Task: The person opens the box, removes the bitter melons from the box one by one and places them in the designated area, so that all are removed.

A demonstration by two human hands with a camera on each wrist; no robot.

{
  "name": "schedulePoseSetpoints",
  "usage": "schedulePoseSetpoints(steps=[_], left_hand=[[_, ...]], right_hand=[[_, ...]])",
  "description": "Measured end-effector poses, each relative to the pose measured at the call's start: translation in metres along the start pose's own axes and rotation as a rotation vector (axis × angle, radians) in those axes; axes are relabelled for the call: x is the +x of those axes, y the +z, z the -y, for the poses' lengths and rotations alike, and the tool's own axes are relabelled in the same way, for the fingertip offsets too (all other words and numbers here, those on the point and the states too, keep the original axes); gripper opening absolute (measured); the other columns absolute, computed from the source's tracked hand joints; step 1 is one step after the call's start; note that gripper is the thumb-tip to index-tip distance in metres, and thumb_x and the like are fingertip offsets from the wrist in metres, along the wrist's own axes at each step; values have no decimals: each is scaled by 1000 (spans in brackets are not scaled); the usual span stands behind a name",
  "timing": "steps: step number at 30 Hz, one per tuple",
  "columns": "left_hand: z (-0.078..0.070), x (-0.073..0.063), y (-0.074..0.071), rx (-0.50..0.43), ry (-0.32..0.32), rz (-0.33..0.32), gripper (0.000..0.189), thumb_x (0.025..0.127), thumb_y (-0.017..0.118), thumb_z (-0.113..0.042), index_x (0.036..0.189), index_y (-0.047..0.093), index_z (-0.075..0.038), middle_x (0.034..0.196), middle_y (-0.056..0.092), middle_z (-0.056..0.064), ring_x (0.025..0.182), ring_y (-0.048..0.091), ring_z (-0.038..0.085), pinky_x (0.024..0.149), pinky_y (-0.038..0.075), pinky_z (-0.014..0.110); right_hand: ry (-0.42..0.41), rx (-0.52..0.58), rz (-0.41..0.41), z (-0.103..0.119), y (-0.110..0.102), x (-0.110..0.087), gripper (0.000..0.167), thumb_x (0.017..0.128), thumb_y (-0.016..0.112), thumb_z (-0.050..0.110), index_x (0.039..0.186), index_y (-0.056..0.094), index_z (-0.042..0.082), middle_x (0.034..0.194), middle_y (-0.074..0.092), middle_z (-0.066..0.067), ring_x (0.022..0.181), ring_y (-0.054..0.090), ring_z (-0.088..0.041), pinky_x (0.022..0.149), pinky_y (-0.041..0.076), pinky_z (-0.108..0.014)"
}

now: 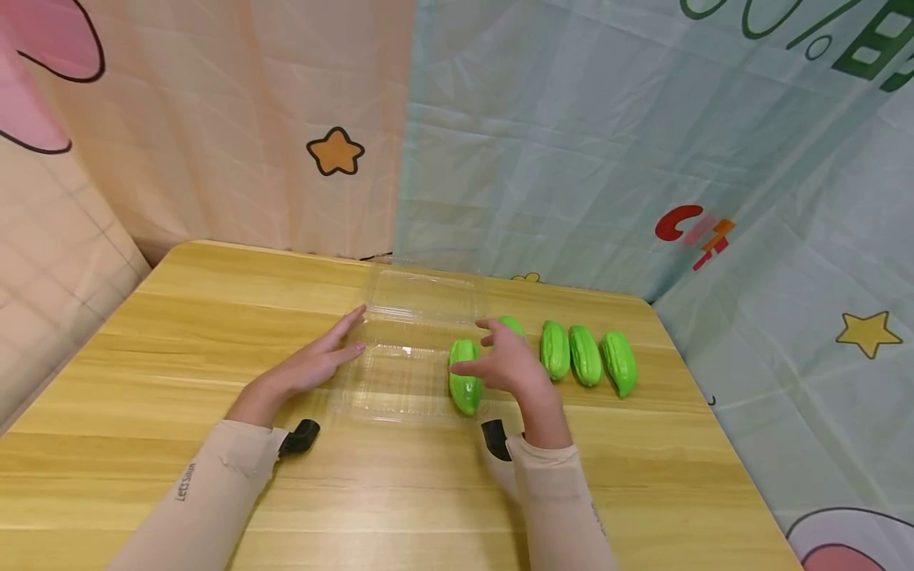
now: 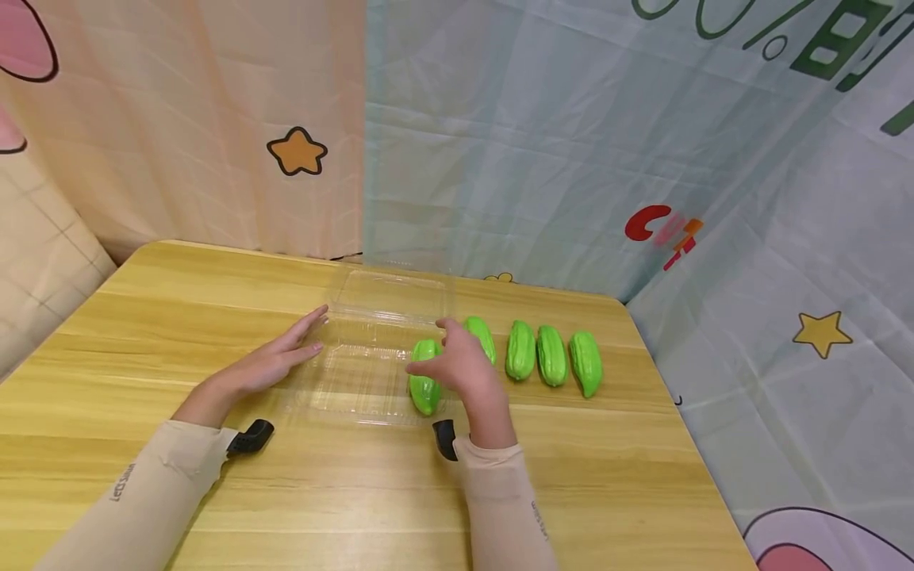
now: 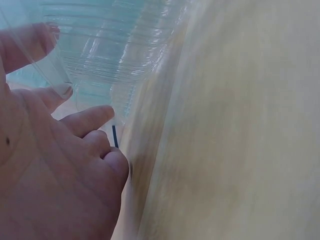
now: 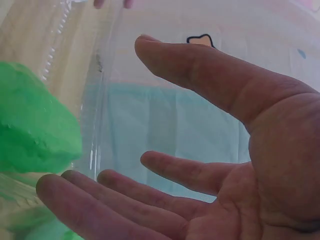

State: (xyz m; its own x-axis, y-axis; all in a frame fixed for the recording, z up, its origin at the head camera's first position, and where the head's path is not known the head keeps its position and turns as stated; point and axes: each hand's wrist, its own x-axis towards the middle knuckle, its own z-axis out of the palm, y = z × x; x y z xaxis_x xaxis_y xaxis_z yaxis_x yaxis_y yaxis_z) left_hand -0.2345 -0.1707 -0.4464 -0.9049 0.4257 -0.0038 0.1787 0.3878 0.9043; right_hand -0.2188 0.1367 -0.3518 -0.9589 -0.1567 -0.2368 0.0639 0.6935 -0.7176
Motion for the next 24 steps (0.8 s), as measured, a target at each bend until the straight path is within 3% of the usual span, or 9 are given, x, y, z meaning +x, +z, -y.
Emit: schedulePoseSetpoints(steps=[4,10,17,24], left_hand=[[0,0,1,1,-1,-1,66,111,38,-29,164,-1,-20,168,3,15,151,-2,42,113,1,71],[1,0,2,0,-2,-1,66,111,38,-29,164,-1,-21,168,3,14,151,-2,41,113,1,71],[1,0,2,-11,-3,1,66,111,38,-29,164,-1,-22,168,4,15,150,-2,42,113,2,72],[2,0,1,-16,-1,1,66,111,38,-29,164,-1,-21,168,4,15,150,-1,42,113,3,71]], right_hand=[[-23,-87,-19,1,7,1,89,81,87,25,153,38,7,143,52,-21,106,66,-32,90,54,-47],[-35,-133,-28,-1,16,4,88,80,87,24,152,40,6,139,56,-21,123,56,-36,97,49,-50],[-74,-173,-34,1,28,9,92,77,89,30,150,40,0,129,59,-20,117,58,-35,98,49,-48],[-36,-232,-74,0,44,14,99,80,87,38,153,32,-2,145,46,-26,130,49,-39,104,45,-49]])
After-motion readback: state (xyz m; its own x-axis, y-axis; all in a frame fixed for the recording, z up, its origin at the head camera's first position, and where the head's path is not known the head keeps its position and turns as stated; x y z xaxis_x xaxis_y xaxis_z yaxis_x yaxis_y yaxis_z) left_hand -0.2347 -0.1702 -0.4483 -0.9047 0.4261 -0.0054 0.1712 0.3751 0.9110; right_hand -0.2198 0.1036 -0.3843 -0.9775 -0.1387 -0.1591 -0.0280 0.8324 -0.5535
